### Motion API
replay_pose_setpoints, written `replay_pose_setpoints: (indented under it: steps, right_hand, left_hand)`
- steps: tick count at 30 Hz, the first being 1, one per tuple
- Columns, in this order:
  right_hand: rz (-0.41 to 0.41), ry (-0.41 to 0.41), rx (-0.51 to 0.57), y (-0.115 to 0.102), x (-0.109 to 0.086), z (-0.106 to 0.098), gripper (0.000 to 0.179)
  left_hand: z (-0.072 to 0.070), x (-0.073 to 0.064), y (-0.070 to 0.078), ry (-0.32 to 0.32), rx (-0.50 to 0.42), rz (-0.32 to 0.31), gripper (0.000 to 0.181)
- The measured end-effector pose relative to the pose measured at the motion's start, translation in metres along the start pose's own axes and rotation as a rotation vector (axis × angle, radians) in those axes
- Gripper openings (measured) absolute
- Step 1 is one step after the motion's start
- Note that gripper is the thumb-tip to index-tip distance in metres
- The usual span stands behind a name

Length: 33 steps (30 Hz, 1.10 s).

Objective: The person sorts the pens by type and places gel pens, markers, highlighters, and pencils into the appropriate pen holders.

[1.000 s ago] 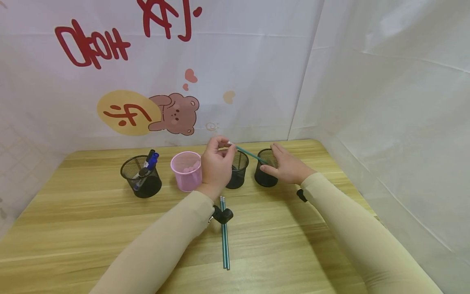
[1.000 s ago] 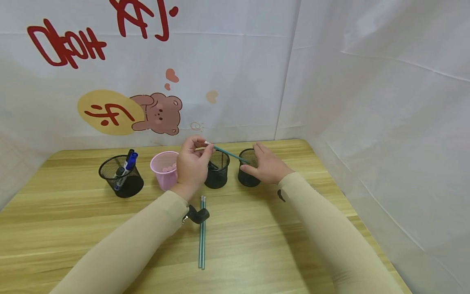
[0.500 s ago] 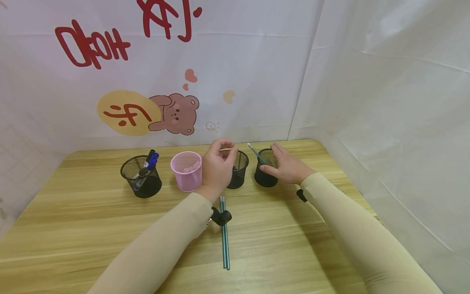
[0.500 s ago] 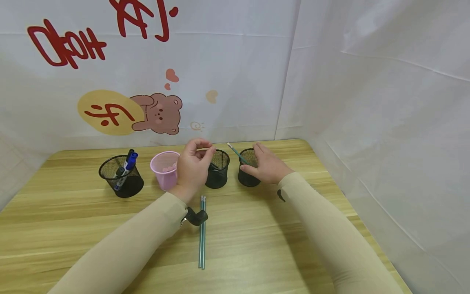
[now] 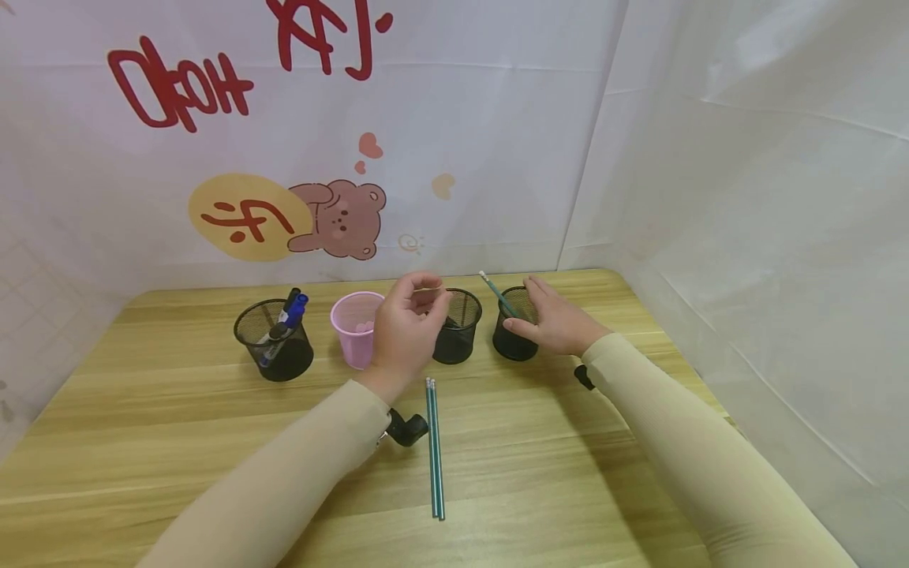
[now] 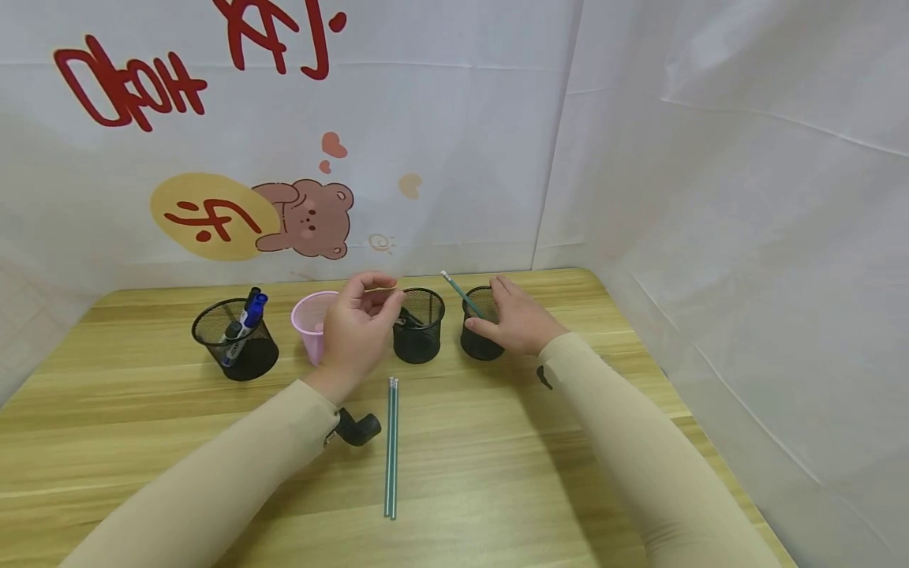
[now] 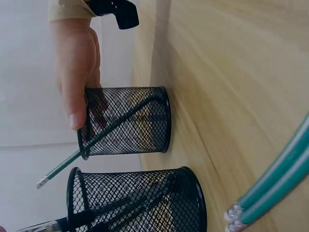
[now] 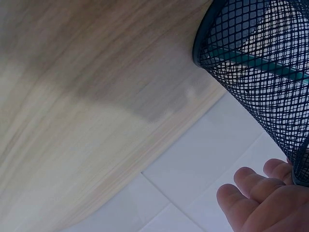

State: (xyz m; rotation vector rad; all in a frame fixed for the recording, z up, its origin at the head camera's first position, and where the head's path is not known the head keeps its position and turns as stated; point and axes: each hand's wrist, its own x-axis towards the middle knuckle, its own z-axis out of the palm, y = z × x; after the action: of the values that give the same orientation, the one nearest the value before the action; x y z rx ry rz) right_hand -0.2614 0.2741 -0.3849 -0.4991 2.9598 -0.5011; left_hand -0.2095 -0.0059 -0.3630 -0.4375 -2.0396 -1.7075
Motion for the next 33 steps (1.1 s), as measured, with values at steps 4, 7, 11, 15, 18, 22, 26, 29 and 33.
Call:
replay_pose_setpoints:
  steps: [4, 7, 11, 15, 18, 22, 26, 29, 33]
  right_hand:
    - [0.001, -0.008, 0.0, 0.0, 0.0, 0.0, 0.106]
    - [0.005, -0.014, -0.006, 0.0, 0.0, -0.001, 0.106]
    - [0.008, -0.018, -0.015, -0.001, 0.0, -0.001, 0.106]
    - [0.009, -0.022, -0.01, -0.002, -0.001, -0.002, 0.106]
    - [0.007, -0.023, -0.006, -0.003, -0.001, -0.002, 0.105]
    - [0.0, -0.02, -0.009, -0.002, 0.001, -0.002, 0.105]
    - [0.005, -0.024, -0.006, -0.001, 0.0, -0.002, 0.106]
    - [0.008, -0.028, -0.003, -0.001, 0.0, -0.002, 0.106]
    - [0.004, -0.024, -0.005, 0.001, 0.001, -0.001, 0.107]
  left_hand:
    - [-0.013, -0.006, 0.002, -0.038, -0.018, -0.037, 0.026]
    - [-0.025, -0.011, 0.003, -0.085, 0.007, -0.063, 0.029]
    - [-0.04, -0.017, 0.003, -0.18, 0.08, -0.093, 0.033]
    - [-0.052, -0.021, -0.002, -0.312, 0.186, -0.118, 0.034]
    - [-0.057, -0.024, -0.009, -0.417, 0.291, -0.148, 0.033]
    - [-0.057, -0.026, -0.02, -0.561, 0.451, -0.237, 0.042]
    - [-0.055, -0.027, -0.029, -0.686, 0.568, -0.323, 0.055]
    - [-0.054, -0.027, -0.033, -0.764, 0.653, -0.336, 0.062]
    - [-0.051, -0.029, -0.037, -0.834, 0.717, -0.323, 0.068]
